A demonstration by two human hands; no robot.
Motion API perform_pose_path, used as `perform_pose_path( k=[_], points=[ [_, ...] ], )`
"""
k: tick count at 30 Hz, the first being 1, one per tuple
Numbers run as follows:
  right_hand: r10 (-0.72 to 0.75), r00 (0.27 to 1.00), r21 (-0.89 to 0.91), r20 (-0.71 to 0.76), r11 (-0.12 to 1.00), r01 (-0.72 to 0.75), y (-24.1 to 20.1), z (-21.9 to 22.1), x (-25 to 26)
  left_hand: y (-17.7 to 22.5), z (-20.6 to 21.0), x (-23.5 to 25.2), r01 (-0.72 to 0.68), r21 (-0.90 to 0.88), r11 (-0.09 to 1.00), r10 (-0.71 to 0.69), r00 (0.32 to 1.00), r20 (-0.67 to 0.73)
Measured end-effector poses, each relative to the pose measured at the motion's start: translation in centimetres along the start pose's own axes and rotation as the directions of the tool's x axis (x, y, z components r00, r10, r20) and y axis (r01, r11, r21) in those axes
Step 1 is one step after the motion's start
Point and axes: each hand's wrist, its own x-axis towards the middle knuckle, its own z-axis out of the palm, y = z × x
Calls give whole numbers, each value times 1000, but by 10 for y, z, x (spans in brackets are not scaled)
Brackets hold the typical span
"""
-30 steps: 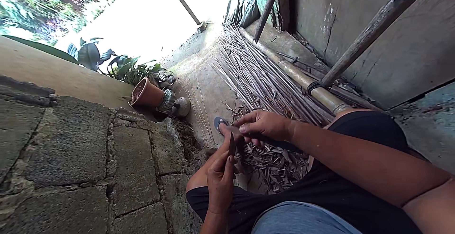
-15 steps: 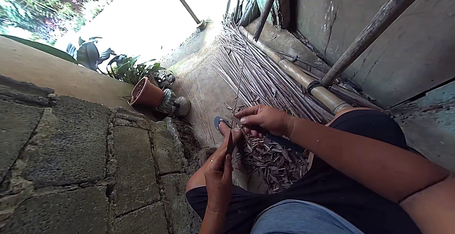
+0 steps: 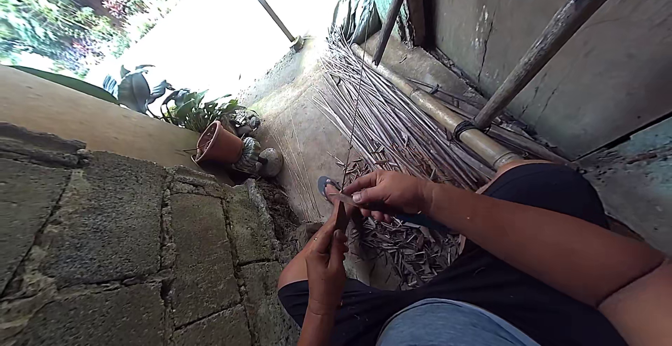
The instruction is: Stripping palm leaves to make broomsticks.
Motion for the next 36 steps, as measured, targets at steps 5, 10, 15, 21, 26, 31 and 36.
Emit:
perform_pose_path(
  k=[5, 10, 15, 21, 26, 31, 36],
  points=[
    [-78, 967, 163, -241, 979, 119, -11, -21, 6, 13, -11, 1, 259, -328, 908, -177, 950, 258],
    [-41, 998, 13, 38, 999, 40, 4, -6, -1, 8, -19, 5, 538, -597, 595, -201, 819, 538],
    [-120, 993, 122, 6, 986, 118, -3, -10, 2, 5, -22, 8, 735, -669, 108, -1, 673, 739],
    [-109, 969, -31, 222, 992, 119, 6, -11, 0, 2, -15, 4, 799, -592, -103, 119, 601, 791],
    [-220, 975, 145, 32, 966, 213, -4, -24, 5, 2, -12, 0, 826, -540, -159, 159, 561, 812],
    [-105, 945, -54, 310, 990, 128, 5, -20, 0, 1, -9, -1, 827, -541, -154, 166, 561, 811],
    [-143, 989, 119, -35, 982, 146, -10, -31, 6, 0, -6, -6, 740, -647, 182, -65, 666, 744]
  ],
)
